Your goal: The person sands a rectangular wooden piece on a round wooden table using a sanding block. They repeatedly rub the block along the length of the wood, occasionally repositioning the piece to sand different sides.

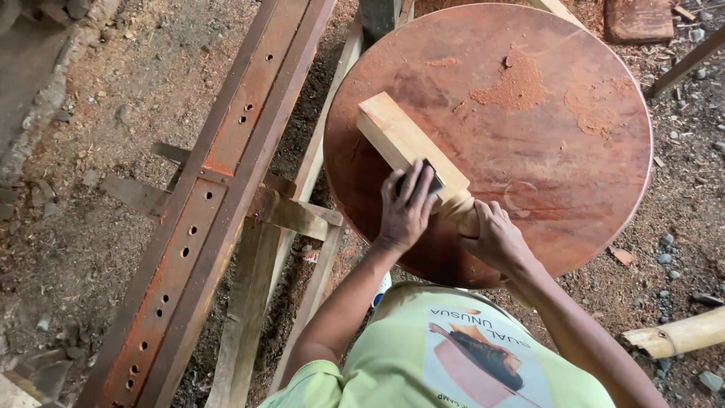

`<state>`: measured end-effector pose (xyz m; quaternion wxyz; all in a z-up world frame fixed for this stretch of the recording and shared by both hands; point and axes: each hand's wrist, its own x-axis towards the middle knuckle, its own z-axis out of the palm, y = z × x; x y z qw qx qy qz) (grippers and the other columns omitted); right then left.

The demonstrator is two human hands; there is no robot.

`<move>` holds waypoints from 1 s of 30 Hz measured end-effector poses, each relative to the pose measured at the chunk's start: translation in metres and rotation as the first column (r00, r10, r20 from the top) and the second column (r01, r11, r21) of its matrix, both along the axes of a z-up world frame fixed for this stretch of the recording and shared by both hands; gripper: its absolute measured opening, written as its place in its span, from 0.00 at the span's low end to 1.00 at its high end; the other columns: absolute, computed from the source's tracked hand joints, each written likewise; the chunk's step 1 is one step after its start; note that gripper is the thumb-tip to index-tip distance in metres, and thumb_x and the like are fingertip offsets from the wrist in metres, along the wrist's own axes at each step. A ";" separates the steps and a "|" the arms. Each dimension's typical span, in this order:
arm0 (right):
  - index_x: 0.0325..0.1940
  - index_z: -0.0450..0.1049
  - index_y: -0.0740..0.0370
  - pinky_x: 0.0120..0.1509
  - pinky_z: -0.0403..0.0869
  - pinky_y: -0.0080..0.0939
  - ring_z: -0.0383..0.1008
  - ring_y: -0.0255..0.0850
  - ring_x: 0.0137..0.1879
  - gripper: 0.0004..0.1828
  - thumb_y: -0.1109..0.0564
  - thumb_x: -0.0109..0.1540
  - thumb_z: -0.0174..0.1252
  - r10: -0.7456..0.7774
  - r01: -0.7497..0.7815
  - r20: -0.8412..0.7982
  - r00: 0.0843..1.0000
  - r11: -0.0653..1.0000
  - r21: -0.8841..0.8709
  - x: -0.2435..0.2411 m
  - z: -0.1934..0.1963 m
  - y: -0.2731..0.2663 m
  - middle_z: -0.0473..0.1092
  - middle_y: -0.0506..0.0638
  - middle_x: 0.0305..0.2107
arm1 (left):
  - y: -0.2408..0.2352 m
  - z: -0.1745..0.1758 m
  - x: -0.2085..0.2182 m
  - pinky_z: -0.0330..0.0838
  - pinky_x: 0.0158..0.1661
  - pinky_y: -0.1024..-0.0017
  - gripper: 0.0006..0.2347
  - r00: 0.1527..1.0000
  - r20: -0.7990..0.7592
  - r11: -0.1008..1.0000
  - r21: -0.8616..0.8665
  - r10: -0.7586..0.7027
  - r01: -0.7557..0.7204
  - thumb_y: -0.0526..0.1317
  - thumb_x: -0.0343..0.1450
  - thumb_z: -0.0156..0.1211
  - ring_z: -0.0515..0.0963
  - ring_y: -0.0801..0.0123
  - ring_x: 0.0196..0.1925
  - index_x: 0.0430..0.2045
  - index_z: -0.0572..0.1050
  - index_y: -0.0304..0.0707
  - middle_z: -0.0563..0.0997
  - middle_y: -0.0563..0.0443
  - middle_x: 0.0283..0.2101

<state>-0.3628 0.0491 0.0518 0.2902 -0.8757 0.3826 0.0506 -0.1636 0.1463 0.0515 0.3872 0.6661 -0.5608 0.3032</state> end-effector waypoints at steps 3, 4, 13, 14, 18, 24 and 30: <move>0.71 0.60 0.63 0.60 0.75 0.70 0.67 0.65 0.64 0.51 0.42 0.49 0.69 -0.010 0.010 -0.005 1.000 1.000 0.012 0.001 0.002 0.000 0.64 0.61 0.53 | -0.021 -0.009 0.047 0.67 0.62 0.58 0.18 0.999 0.011 0.999 -0.006 0.042 -0.042 0.49 0.77 0.51 0.75 0.54 0.60 0.60 0.75 0.44 0.75 0.46 0.64; 0.71 0.60 0.62 0.60 0.75 0.70 0.67 0.65 0.65 0.51 0.42 0.48 0.69 -0.010 0.010 0.000 1.000 1.000 0.003 0.001 0.003 0.000 0.64 0.61 0.53 | -0.027 -0.008 0.067 0.66 0.62 0.58 0.17 0.998 0.029 0.998 0.005 0.064 -0.064 0.47 0.78 0.51 0.76 0.56 0.60 0.60 0.74 0.44 0.75 0.46 0.65; 0.69 0.62 0.63 0.63 0.73 0.69 0.67 0.68 0.63 0.50 0.44 0.48 0.71 -0.036 0.029 0.097 0.995 0.997 0.068 -0.001 0.013 -0.001 0.64 0.62 0.51 | -0.068 -0.040 0.240 0.59 0.61 0.55 0.19 0.823 -0.430 0.923 0.274 0.370 -0.272 0.50 0.81 0.45 0.69 0.53 0.65 0.68 0.66 0.51 0.66 0.43 0.70; 0.68 0.63 0.63 0.64 0.72 0.70 0.67 0.69 0.62 0.50 0.44 0.47 0.72 -0.050 0.037 0.128 0.990 0.994 0.105 0.000 0.013 -0.005 0.65 0.63 0.51 | -0.066 -0.029 0.246 0.57 0.60 0.56 0.20 0.746 -0.508 0.898 0.324 0.431 -0.298 0.49 0.82 0.43 0.64 0.50 0.68 0.72 0.61 0.51 0.62 0.41 0.73; 0.62 0.69 0.66 0.64 0.70 0.73 0.68 0.75 0.59 0.46 0.44 0.44 0.74 -0.068 0.038 0.228 0.971 0.990 0.135 -0.006 0.006 -0.018 0.67 0.70 0.49 | -0.039 -0.022 0.204 0.61 0.60 0.54 0.20 0.826 -0.415 0.920 0.253 0.381 -0.298 0.42 0.80 0.48 0.72 0.41 0.64 0.68 0.64 0.38 0.69 0.31 0.67; 0.63 0.74 0.52 0.64 0.73 0.63 0.72 0.63 0.60 0.48 0.35 0.42 0.77 -0.134 0.107 0.163 0.977 0.981 0.165 -0.014 -0.012 -0.055 0.70 0.58 0.50 | -0.037 -0.038 0.127 0.62 0.58 0.51 0.20 0.852 -0.478 0.974 0.177 0.212 -0.142 0.44 0.79 0.49 0.77 0.41 0.57 0.68 0.65 0.43 0.71 0.31 0.66; 0.61 0.77 0.49 0.63 0.74 0.62 0.74 0.61 0.59 0.41 0.39 0.46 0.74 -0.197 0.175 0.143 0.970 0.972 0.154 -0.014 0.020 -0.054 0.73 0.57 0.50 | -0.071 -0.035 0.100 0.68 0.53 0.56 0.21 0.929 -0.169 0.940 0.151 0.329 -0.306 0.50 0.76 0.55 0.75 0.51 0.55 0.65 0.69 0.53 0.71 0.50 0.68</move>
